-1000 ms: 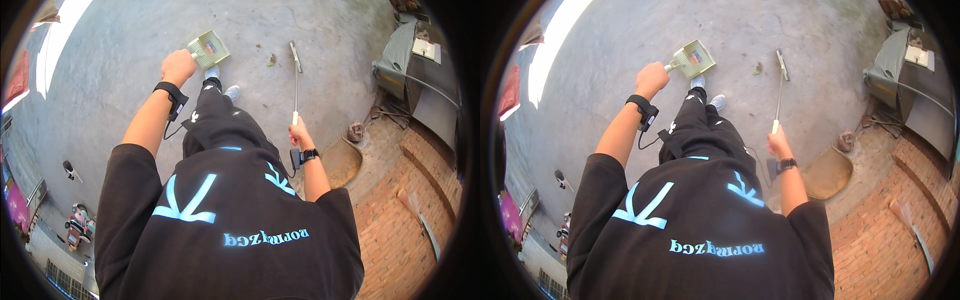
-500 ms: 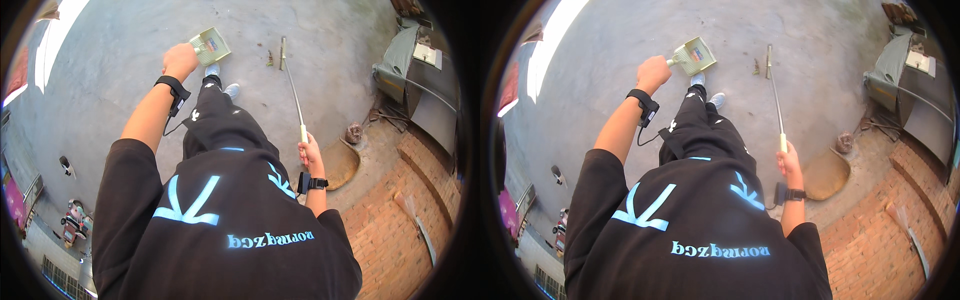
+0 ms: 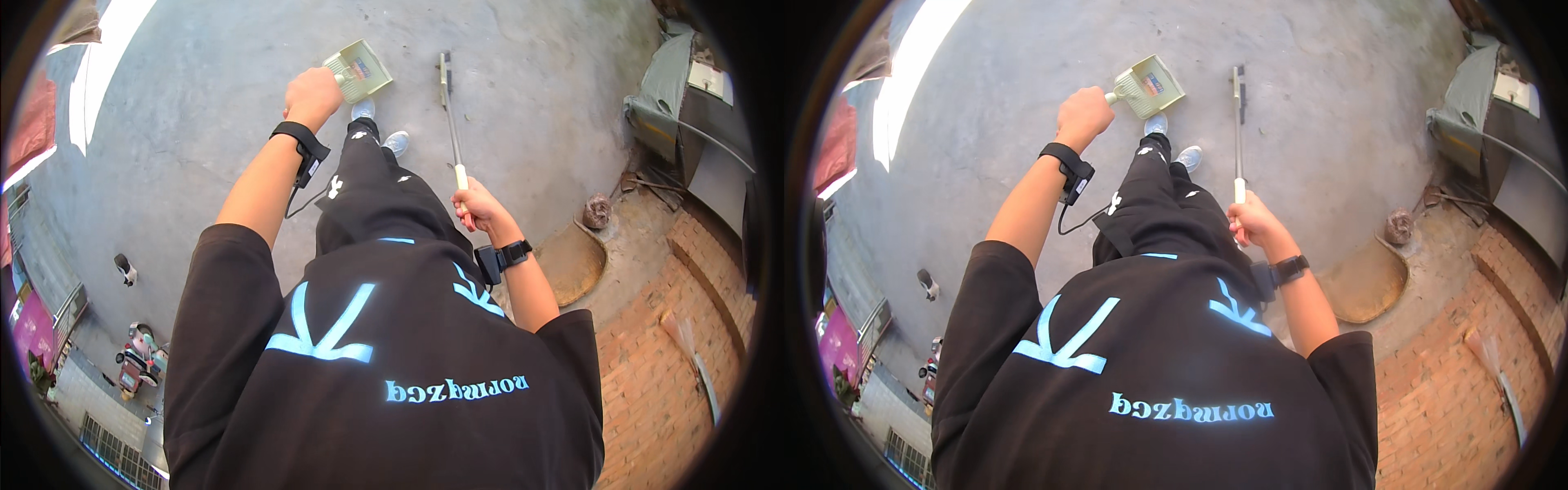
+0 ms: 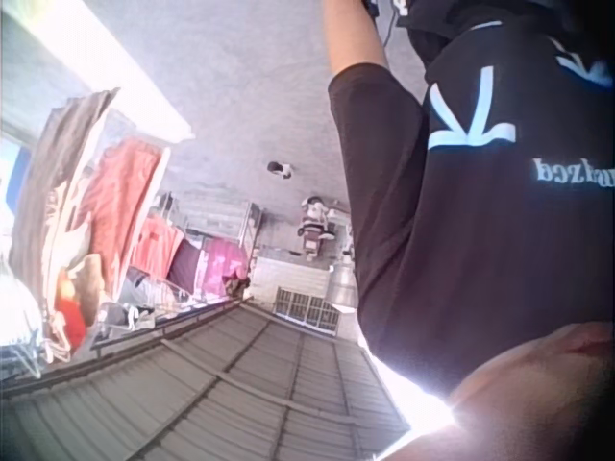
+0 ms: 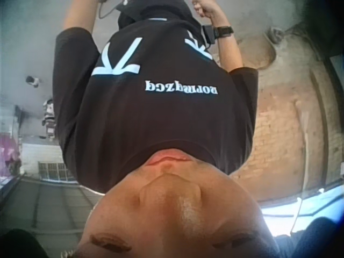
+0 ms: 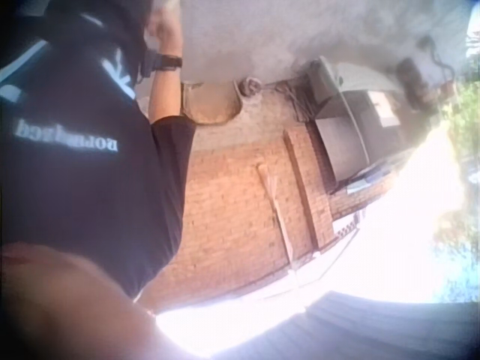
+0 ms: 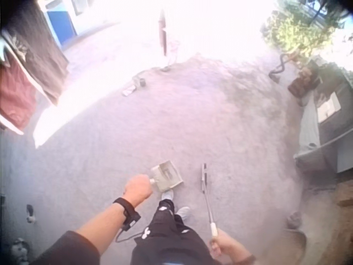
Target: The person sweeps an outdoor courtyard floor using a squeegee and a dustpan, gathering small debris and leaves into the dustpan.
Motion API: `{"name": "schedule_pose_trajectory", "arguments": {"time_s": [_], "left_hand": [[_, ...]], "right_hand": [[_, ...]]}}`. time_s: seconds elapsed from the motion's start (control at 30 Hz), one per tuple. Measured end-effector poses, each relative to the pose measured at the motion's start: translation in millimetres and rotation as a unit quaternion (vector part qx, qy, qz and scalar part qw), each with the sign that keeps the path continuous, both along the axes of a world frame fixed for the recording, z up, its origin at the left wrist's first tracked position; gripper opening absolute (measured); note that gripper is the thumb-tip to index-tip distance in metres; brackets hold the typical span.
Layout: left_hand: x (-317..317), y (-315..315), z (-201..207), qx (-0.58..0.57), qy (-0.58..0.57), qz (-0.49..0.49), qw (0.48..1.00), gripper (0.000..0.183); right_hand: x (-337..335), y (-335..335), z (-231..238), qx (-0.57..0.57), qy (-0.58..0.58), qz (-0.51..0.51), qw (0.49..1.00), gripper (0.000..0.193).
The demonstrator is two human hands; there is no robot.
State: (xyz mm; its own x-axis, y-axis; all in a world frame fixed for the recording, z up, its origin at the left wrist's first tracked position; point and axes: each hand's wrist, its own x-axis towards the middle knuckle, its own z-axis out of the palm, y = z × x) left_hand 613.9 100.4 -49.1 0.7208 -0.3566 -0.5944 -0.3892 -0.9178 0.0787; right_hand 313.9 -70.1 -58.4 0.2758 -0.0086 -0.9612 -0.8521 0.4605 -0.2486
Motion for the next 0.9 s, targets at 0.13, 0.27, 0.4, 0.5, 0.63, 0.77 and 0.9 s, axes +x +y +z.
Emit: {"name": "schedule_pose_trajectory", "arguments": {"time_s": [0.13, 0.27, 0.4, 0.5, 0.63, 0.77, 0.9], "left_hand": [[1, 3, 1, 0.006, 0.002, 0.009, 1.000, 0.019], [1, 8, 2, -0.004, -0.001, 0.010, 1.000, 0.020], [0, 8, 6, 0.012, -0.006, 0.013, 1.000, 0.019], [1, 10, -1, 0.003, -0.010, 0.011, 1.000, 0.018], [2, 10, -4, 0.002, 0.003, -0.001, 1.000, 0.020], [2, 12, 2, 0.016, 0.030, 0.015, 0.999, 0.021], [1, 10, 1, 0.002, 0.021, 0.020, 1.000, 0.021]], "right_hand": [[-6, -35, 16, 0.046, -0.026, -0.082, 0.995, 0.019], [-25, -64, 30, 0.048, -0.039, -0.151, 0.987, 0.026], [-22, -50, 51, -0.078, -0.009, -0.060, 0.995, 0.048], [-16, -16, 49, -0.199, 0.060, 0.094, 0.974, 0.048], [-41, 0, 33, -0.287, 0.156, 0.301, 0.896, 0.056], [-84, -13, 39, -0.276, 0.129, 0.283, 0.909, 0.062], [-93, -5, 45, -0.244, 0.195, 0.331, 0.890, 0.067]]}}
